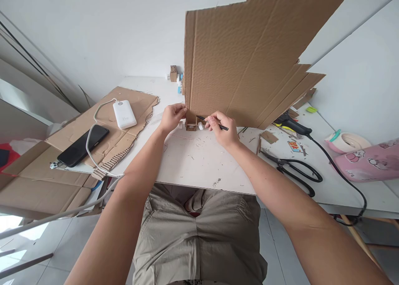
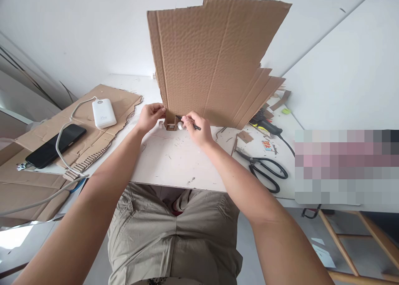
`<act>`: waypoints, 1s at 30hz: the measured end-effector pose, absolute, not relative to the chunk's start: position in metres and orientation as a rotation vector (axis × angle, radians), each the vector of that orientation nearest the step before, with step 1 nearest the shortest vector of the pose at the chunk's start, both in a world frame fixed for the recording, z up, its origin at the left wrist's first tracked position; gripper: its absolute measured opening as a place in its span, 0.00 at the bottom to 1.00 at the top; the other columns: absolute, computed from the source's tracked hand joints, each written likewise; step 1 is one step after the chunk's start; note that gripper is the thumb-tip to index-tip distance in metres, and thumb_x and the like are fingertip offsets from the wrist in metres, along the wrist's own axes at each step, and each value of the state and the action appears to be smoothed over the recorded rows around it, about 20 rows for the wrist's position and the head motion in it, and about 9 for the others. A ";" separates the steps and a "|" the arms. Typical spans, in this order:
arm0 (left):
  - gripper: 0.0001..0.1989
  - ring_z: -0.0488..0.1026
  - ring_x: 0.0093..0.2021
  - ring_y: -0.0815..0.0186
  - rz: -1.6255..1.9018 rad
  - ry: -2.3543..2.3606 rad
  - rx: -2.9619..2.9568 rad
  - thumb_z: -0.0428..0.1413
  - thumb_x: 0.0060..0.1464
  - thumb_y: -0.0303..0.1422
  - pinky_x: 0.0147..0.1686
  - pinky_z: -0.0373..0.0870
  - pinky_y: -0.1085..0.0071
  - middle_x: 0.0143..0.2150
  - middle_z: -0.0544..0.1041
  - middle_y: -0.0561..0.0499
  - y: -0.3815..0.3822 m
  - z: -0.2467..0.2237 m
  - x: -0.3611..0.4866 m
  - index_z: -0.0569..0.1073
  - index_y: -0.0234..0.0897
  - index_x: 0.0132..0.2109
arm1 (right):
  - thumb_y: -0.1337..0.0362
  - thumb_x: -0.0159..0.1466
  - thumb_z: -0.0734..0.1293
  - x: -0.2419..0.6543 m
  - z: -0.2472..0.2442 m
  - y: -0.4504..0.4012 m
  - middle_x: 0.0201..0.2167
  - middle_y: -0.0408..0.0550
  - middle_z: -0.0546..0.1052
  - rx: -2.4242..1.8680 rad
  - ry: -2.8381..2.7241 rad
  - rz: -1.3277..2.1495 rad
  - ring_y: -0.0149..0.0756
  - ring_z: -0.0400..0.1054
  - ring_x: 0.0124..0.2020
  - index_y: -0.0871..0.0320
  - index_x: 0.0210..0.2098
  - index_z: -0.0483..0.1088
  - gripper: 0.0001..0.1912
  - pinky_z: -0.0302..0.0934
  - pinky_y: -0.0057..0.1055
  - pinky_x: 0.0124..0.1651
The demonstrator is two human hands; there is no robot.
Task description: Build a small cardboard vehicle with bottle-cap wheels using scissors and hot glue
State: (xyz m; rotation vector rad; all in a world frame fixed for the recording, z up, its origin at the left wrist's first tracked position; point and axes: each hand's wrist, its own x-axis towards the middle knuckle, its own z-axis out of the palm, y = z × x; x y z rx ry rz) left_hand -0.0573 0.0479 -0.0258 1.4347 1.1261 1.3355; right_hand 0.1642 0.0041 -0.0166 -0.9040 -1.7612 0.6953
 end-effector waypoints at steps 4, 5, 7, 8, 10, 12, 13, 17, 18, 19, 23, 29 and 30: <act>0.10 0.80 0.34 0.64 1.328 1.128 1.464 0.69 0.55 0.33 0.44 0.84 0.64 0.29 0.80 0.53 0.048 -0.026 -0.058 0.77 0.37 0.31 | 0.20 0.65 0.60 0.164 -0.014 0.002 0.25 0.46 0.81 -0.866 -1.725 0.674 0.41 0.78 0.28 0.48 0.31 0.70 0.38 0.76 0.40 0.36; 0.09 0.80 0.34 0.65 1.324 1.124 1.466 0.68 0.55 0.33 0.44 0.83 0.64 0.29 0.80 0.53 0.048 -0.026 -0.058 0.76 0.37 0.31 | 0.21 0.65 0.60 0.165 -0.013 0.001 0.26 0.46 0.81 -0.851 -1.704 0.656 0.41 0.79 0.28 0.48 0.32 0.71 0.37 0.76 0.40 0.35; 0.09 0.80 0.35 0.65 1.321 1.119 1.456 0.68 0.55 0.33 0.45 0.83 0.64 0.30 0.80 0.53 0.048 -0.025 -0.057 0.76 0.37 0.31 | 0.23 0.68 0.60 0.168 -0.010 -0.002 0.27 0.46 0.82 -0.821 -1.666 0.599 0.40 0.78 0.28 0.48 0.33 0.71 0.35 0.76 0.39 0.34; 0.08 0.80 0.35 0.65 1.322 1.122 1.449 0.67 0.55 0.32 0.45 0.82 0.65 0.30 0.80 0.53 0.047 -0.025 -0.056 0.76 0.37 0.31 | 0.24 0.69 0.60 0.169 -0.009 -0.004 0.27 0.47 0.82 -0.809 -1.655 0.567 0.40 0.78 0.28 0.48 0.34 0.72 0.35 0.75 0.39 0.34; 0.08 0.79 0.34 0.65 1.322 1.143 1.447 0.65 0.56 0.31 0.44 0.81 0.66 0.30 0.79 0.53 0.046 -0.023 -0.055 0.75 0.37 0.30 | 0.26 0.71 0.59 0.172 -0.007 -0.007 0.28 0.47 0.82 -0.795 -1.658 0.508 0.40 0.78 0.27 0.48 0.34 0.72 0.34 0.75 0.38 0.33; 0.08 0.78 0.32 0.66 1.310 1.176 1.482 0.65 0.55 0.31 0.40 0.78 0.68 0.28 0.78 0.55 0.044 -0.020 -0.055 0.74 0.38 0.30 | 0.28 0.73 0.58 0.173 -0.007 -0.009 0.28 0.46 0.82 -0.798 -1.685 0.461 0.39 0.77 0.27 0.48 0.34 0.72 0.33 0.75 0.38 0.35; 0.08 0.76 0.31 0.67 1.294 1.196 1.520 0.65 0.54 0.31 0.38 0.76 0.69 0.27 0.77 0.55 0.043 -0.020 -0.054 0.74 0.38 0.30 | 0.29 0.74 0.58 0.174 -0.007 -0.009 0.28 0.46 0.82 -0.801 -1.701 0.442 0.39 0.77 0.28 0.48 0.35 0.72 0.32 0.75 0.39 0.36; 0.10 0.70 0.27 0.68 1.268 1.286 1.695 0.66 0.51 0.31 0.32 0.70 0.71 0.23 0.73 0.58 0.040 -0.018 -0.053 0.72 0.40 0.27 | 0.38 0.77 0.58 0.175 -0.007 -0.008 0.30 0.47 0.83 -0.758 -1.820 0.371 0.39 0.78 0.30 0.50 0.35 0.73 0.26 0.74 0.36 0.38; 0.11 0.70 0.27 0.68 1.290 1.304 1.708 0.66 0.51 0.31 0.32 0.70 0.71 0.23 0.72 0.58 0.040 -0.018 -0.052 0.71 0.40 0.26 | 0.41 0.77 0.59 0.177 -0.005 -0.007 0.30 0.47 0.82 -0.739 -1.873 0.346 0.38 0.77 0.30 0.50 0.34 0.72 0.24 0.73 0.35 0.37; 0.12 0.69 0.26 0.68 1.325 1.318 1.701 0.65 0.51 0.30 0.31 0.69 0.71 0.22 0.72 0.58 0.041 -0.018 -0.052 0.71 0.40 0.25 | 0.44 0.77 0.60 0.180 -0.004 -0.006 0.29 0.46 0.82 -0.728 -1.934 0.318 0.37 0.77 0.30 0.50 0.33 0.72 0.23 0.72 0.34 0.36; 0.08 0.74 0.29 0.66 1.517 1.304 1.536 0.64 0.52 0.28 0.33 0.73 0.70 0.25 0.77 0.55 0.045 -0.020 -0.054 0.73 0.40 0.28 | 0.51 0.74 0.62 0.194 0.009 -0.004 0.21 0.44 0.76 -0.868 -2.203 0.189 0.36 0.70 0.24 0.50 0.26 0.66 0.21 0.63 0.32 0.32; 0.07 0.83 0.37 0.63 1.664 1.094 1.199 0.69 0.53 0.31 0.42 0.84 0.65 0.34 0.83 0.51 0.045 -0.017 -0.056 0.77 0.39 0.36 | 0.63 0.72 0.66 0.188 0.040 -0.032 0.31 0.53 0.85 -1.471 -2.627 -0.081 0.47 0.80 0.35 0.53 0.35 0.78 0.10 0.60 0.34 0.36; 0.09 0.83 0.39 0.63 1.668 1.068 1.163 0.70 0.52 0.32 0.44 0.85 0.64 0.35 0.84 0.51 0.044 -0.016 -0.055 0.78 0.39 0.38 | 0.69 0.70 0.65 0.184 0.045 -0.039 0.34 0.55 0.86 -1.552 -2.685 -0.110 0.48 0.81 0.38 0.54 0.39 0.80 0.11 0.61 0.35 0.37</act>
